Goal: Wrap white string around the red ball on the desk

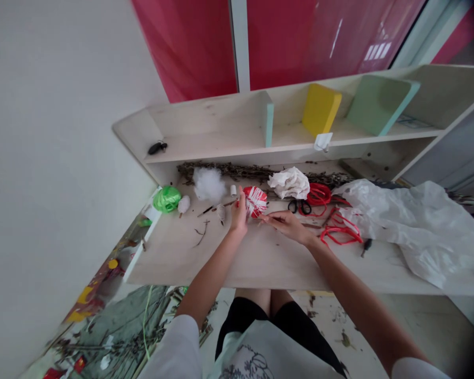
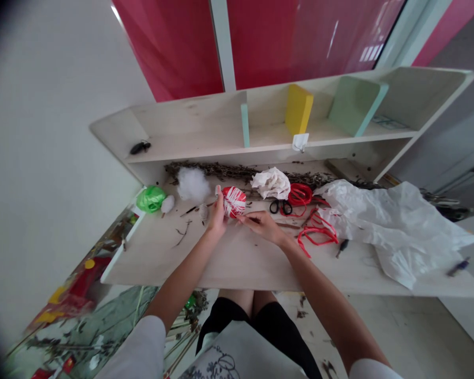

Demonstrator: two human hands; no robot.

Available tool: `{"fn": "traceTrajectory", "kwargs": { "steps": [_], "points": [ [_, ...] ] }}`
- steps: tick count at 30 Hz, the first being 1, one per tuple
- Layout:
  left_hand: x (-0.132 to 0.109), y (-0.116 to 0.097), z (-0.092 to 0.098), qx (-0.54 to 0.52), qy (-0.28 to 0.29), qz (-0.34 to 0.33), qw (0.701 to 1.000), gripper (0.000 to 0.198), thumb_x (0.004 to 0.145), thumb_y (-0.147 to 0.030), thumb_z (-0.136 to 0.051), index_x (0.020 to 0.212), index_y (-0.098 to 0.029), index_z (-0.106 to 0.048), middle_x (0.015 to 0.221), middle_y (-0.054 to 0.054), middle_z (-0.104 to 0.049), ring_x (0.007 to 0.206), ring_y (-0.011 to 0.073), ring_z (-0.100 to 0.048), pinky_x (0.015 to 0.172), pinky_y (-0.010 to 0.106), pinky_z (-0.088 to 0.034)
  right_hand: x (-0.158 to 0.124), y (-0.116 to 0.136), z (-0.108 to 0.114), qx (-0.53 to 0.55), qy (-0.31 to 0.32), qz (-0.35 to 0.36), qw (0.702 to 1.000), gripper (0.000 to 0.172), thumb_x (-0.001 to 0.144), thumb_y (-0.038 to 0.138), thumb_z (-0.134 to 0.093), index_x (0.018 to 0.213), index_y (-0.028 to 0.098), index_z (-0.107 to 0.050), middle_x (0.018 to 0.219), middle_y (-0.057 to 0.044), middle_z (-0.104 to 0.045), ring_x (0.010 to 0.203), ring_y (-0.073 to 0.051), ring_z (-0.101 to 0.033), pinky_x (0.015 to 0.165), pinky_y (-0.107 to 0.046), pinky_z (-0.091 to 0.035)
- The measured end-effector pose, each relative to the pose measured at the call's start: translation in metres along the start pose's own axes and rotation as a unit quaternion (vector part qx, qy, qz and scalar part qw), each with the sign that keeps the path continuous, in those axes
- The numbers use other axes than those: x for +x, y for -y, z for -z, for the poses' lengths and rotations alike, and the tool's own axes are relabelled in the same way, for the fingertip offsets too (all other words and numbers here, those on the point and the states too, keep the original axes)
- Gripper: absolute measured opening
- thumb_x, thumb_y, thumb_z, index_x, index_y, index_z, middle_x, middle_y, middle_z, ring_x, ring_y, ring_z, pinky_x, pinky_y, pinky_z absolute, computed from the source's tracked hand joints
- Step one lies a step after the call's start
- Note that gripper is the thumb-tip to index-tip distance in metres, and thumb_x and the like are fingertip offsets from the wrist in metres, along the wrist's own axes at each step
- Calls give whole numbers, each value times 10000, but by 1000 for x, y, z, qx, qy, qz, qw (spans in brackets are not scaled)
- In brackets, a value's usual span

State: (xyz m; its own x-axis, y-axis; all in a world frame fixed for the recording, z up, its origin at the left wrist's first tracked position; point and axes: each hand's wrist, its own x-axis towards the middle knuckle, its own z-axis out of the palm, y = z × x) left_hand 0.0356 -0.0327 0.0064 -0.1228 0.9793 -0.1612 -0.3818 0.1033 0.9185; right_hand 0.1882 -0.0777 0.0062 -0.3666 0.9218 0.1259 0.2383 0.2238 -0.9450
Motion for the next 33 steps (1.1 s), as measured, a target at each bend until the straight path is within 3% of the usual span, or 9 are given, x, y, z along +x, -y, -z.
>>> {"fn": "traceTrajectory", "kwargs": {
  "steps": [8,15,21,27,33],
  "points": [
    [5,-12,1,-148,-9,94,984,426,962,-538,-403,1029,-217,-675,991,26,-727,848,138,-678,756,242,-556,0,-2,1,-10,-5,0,1000,583,810,684,-522,726,133,-692,534,25,-378,509,-88,-313,489,-241,-244],
    [8,-9,4,-170,-28,122,977,482,932,-579,-436,1134,-207,-667,1008,43,-736,903,167,-690,798,270,-558,0,-1,-1,-17,25,-17,999,628,795,717,-517,818,126,-730,513,30,-387,490,-88,-320,469,-234,-252],
    [9,-9,7,-170,24,130,976,520,950,-583,-375,1155,-196,-654,1006,58,-733,896,174,-689,837,311,-560,1,0,1,-9,4,-14,1000,595,795,700,-526,799,143,-736,499,37,-369,473,-86,-321,468,-239,-244],
    [12,-14,13,-124,69,173,975,580,896,-642,-405,1177,-191,-638,1050,102,-724,962,225,-685,764,339,-571,2,-2,4,22,-23,-41,999,526,744,670,-597,737,152,-692,509,31,-449,492,-94,-380,489,-243,-278],
    [8,-18,19,-95,126,180,971,552,869,-624,-439,1142,-193,-648,1060,106,-719,976,222,-684,707,297,-563,4,-7,5,136,-67,-91,984,517,694,678,-661,661,165,-610,482,61,-385,460,-75,-335,474,-241,-274]
  ]
}}
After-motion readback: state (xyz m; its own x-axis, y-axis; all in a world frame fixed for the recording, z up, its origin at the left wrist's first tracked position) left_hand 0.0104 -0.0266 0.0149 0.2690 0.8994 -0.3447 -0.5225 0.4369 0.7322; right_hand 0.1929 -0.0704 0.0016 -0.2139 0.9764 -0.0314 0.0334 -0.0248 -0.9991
